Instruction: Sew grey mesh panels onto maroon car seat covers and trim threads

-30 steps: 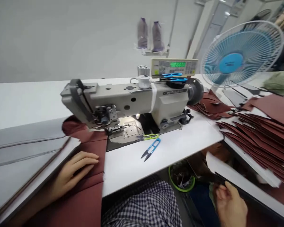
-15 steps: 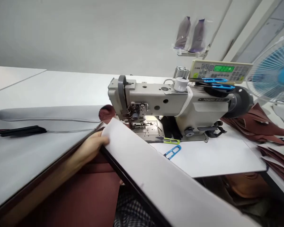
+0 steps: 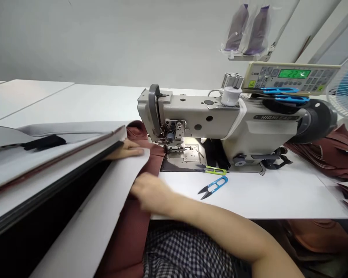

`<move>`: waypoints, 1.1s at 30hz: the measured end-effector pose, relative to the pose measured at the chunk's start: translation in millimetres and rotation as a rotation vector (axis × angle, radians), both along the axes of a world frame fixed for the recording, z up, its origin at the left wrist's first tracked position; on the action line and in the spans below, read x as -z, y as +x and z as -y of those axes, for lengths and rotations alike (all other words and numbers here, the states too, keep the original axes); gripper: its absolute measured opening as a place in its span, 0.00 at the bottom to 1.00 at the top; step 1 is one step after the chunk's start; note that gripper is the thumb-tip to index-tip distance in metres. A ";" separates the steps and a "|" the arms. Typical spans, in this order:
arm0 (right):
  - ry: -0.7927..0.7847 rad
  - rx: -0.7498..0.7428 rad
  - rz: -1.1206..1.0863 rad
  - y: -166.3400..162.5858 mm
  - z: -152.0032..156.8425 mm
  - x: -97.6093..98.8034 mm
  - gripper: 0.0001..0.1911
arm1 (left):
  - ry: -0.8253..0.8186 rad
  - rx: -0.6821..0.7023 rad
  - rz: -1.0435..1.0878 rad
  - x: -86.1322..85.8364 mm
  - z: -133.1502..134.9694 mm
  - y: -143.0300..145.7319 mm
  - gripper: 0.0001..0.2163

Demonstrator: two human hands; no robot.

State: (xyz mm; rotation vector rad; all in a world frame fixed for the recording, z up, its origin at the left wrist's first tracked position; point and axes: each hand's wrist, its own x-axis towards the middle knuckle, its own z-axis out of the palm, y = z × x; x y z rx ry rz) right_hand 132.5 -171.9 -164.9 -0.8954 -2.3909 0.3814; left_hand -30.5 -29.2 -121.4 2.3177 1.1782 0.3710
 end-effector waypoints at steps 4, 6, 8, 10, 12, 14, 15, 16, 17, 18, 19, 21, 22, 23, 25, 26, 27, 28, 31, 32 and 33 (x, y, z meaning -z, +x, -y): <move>0.001 0.229 0.217 43.8 -30.6 9.7 0.29 | 0.065 0.204 0.019 13.4 -7.6 13.2 0.20; -0.001 0.236 0.309 46.6 -33.6 10.7 0.30 | 0.093 0.259 0.043 16.9 -14.5 26.1 0.15; -0.008 0.250 0.359 42.7 -30.3 9.8 0.26 | 0.104 0.288 0.052 20.3 -21.6 37.5 0.14; -0.007 0.265 0.381 38.3 -24.7 9.0 0.24 | 0.111 0.272 0.048 25.8 -25.3 43.8 0.14; 0.015 0.265 0.379 36.2 -19.2 9.4 0.24 | 0.123 0.230 0.042 33.3 -23.2 44.6 0.14; 0.040 0.236 0.362 37.4 -15.5 10.1 0.24 | 0.136 0.193 0.034 40.4 -16.5 42.7 0.14; 0.043 0.214 0.342 39.2 -14.7 10.1 0.23 | 0.143 0.176 0.028 43.2 -12.8 41.8 0.14; 0.037 0.190 0.312 41.7 -14.8 9.8 0.21 | 0.152 0.161 0.020 45.2 -9.6 41.6 0.16; 0.024 0.171 0.276 44.6 -15.7 9.1 0.19 | 0.162 0.145 0.008 46.5 -7.3 42.1 0.16; 0.012 0.159 0.242 47.8 -17.3 8.3 0.20 | 0.170 0.133 -0.007 47.2 -6.3 43.4 0.17; 0.006 0.155 0.218 50.9 -19.4 7.4 0.22 | 0.176 0.127 -0.026 47.6 -6.4 45.5 0.16; 0.013 0.152 0.219 56.2 -23.9 6.3 0.24 | 0.185 0.124 -0.071 47.9 -8.9 51.1 0.14; 0.030 0.141 0.242 57.9 -25.8 6.3 0.22 | 0.192 0.123 -0.094 48.1 -10.5 54.1 0.13; 0.047 0.123 0.270 59.1 -27.3 6.5 0.19 | 0.201 0.121 -0.116 48.5 -11.8 56.8 0.12; 0.067 0.089 0.304 60.0 -29.0 6.7 0.13 | 0.220 0.115 -0.153 49.2 -13.0 60.5 0.12; 0.068 0.082 0.303 60.1 -29.3 6.2 0.12 | 0.234 0.111 -0.167 49.4 -13.0 61.2 0.12; 0.058 0.088 0.291 60.2 -29.3 5.2 0.12 | 0.256 0.104 -0.179 49.5 -12.7 61.2 0.13; 0.036 0.103 0.275 60.4 -29.0 3.7 0.12 | 0.285 0.097 -0.185 49.4 -12.6 60.6 0.13; -0.016 0.159 0.240 61.7 -27.9 -1.4 0.14 | 0.370 0.092 -0.145 50.3 -14.3 56.9 0.10; -0.016 0.172 0.237 62.1 -27.6 -2.1 0.15 | 0.372 0.089 -0.122 51.5 -15.6 55.9 0.10; -0.001 0.181 0.233 62.3 -27.4 -1.7 0.16 | 0.353 0.091 -0.101 53.1 -16.9 55.4 0.10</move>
